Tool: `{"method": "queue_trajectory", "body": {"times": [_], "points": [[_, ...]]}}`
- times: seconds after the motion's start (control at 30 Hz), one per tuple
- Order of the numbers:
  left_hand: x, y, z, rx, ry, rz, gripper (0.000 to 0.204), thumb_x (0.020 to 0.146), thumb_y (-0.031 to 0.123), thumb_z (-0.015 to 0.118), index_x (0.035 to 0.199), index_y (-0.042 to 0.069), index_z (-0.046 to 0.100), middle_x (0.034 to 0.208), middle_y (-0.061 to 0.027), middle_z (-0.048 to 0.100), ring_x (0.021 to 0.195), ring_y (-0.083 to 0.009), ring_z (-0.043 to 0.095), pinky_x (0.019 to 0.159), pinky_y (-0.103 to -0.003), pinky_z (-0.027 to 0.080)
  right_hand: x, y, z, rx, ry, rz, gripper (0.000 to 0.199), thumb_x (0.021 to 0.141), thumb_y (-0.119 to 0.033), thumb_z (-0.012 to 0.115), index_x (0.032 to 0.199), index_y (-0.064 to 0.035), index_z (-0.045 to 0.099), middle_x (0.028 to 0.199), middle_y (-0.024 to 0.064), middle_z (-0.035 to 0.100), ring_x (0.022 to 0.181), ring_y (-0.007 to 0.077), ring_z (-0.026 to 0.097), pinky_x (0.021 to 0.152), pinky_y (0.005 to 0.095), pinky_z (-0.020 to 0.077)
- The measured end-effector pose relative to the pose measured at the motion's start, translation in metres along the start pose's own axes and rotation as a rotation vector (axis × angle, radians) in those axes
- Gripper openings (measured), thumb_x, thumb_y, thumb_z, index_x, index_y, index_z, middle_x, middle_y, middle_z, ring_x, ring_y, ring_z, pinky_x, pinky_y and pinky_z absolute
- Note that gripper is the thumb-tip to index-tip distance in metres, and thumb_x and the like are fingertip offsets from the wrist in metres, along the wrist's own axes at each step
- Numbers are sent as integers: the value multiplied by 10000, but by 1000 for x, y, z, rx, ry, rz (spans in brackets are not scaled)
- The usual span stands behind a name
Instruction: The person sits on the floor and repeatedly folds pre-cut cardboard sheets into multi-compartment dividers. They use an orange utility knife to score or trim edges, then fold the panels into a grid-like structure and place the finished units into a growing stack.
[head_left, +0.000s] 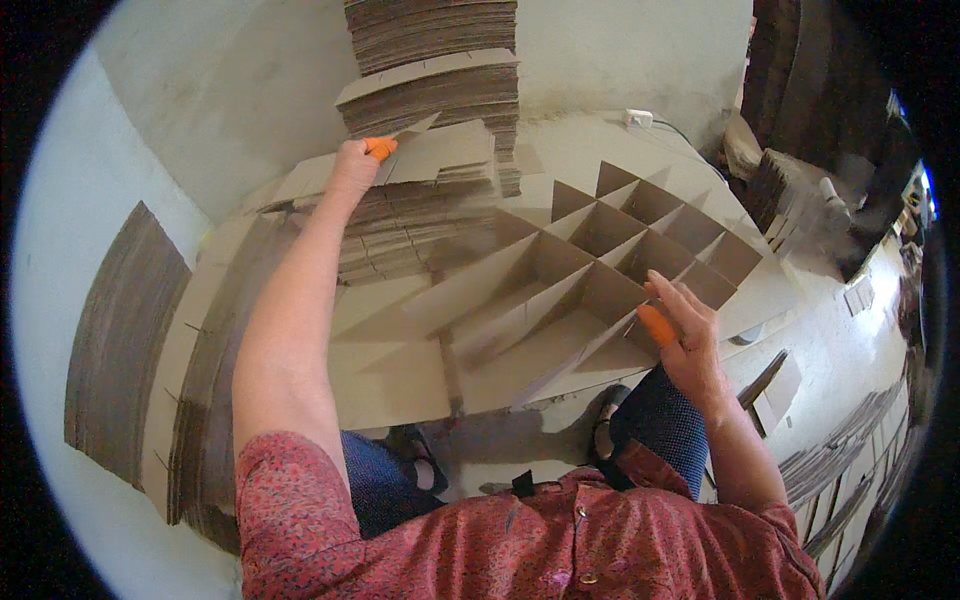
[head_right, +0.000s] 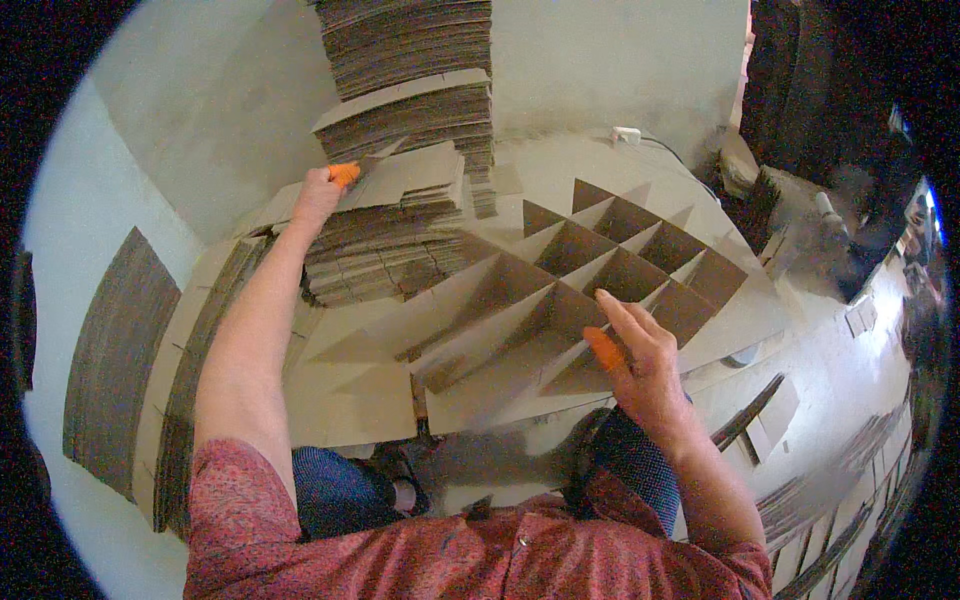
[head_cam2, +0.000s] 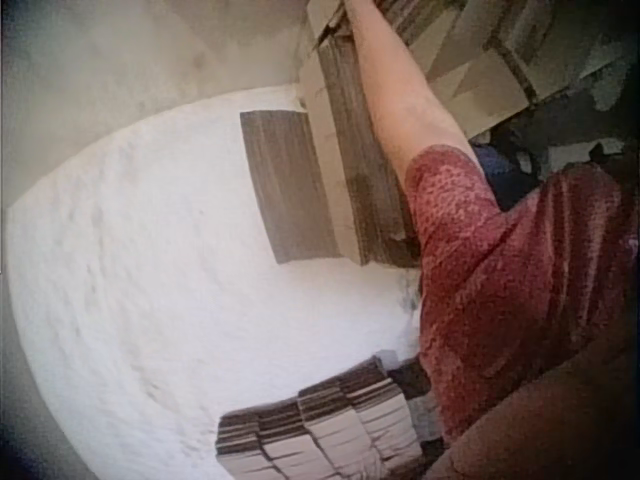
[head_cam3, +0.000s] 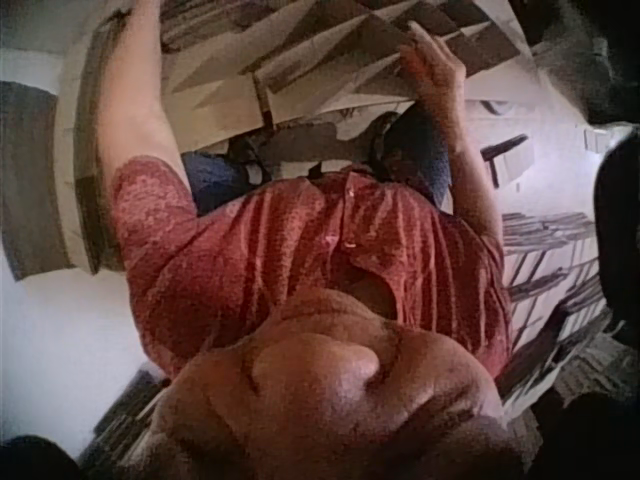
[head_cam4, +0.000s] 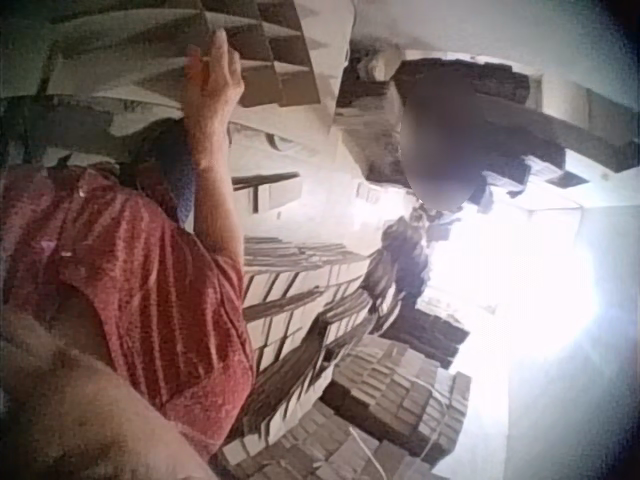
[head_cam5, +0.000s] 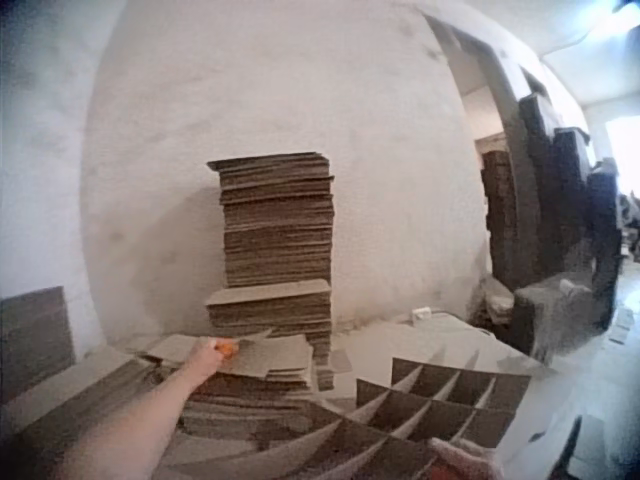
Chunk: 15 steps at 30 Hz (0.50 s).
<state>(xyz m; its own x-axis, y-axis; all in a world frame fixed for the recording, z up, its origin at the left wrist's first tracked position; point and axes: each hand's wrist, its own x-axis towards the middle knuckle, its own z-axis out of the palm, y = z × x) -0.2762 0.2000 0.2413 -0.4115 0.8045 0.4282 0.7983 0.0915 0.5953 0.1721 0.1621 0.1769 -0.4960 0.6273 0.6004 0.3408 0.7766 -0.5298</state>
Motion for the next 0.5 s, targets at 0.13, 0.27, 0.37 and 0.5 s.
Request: {"method": "queue_trajectory", "body": {"times": [0.13,0.27,0.37,0.5], "points": [[-54,38,16,-32,187,423,239,837,54,558,1059,46,645,883,-87,662,797,-180,607,763,-276,475,7,-24,20,599,-45,350,412,869,-145,598,1217,43,481,979,160,627,912,235,621,792,319,493],[-157,91,60,-210,-92,910,294,826,83,583,1116,39,614,1157,-135,593,1089,-248,563,909,-318,457,7,-12,31,1301,20,704,396,890,-195,570,1190,50,484,1013,136,622,900,209,620,784,334,508],[-212,95,66,-546,-380,652,327,794,103,628,1119,68,614,1196,-141,565,1087,-275,560,889,-330,479,12,-28,34,1178,213,789,306,877,-167,577,1117,19,547,988,95,618,877,197,614,743,324,511],[-172,73,53,-342,156,506,385,798,163,666,1158,50,588,1049,-121,609,868,-188,607,765,-307,511,-17,2,13,358,170,425,187,857,-98,583,1012,-11,640,910,47,646,806,144,600,691,272,484]]}}
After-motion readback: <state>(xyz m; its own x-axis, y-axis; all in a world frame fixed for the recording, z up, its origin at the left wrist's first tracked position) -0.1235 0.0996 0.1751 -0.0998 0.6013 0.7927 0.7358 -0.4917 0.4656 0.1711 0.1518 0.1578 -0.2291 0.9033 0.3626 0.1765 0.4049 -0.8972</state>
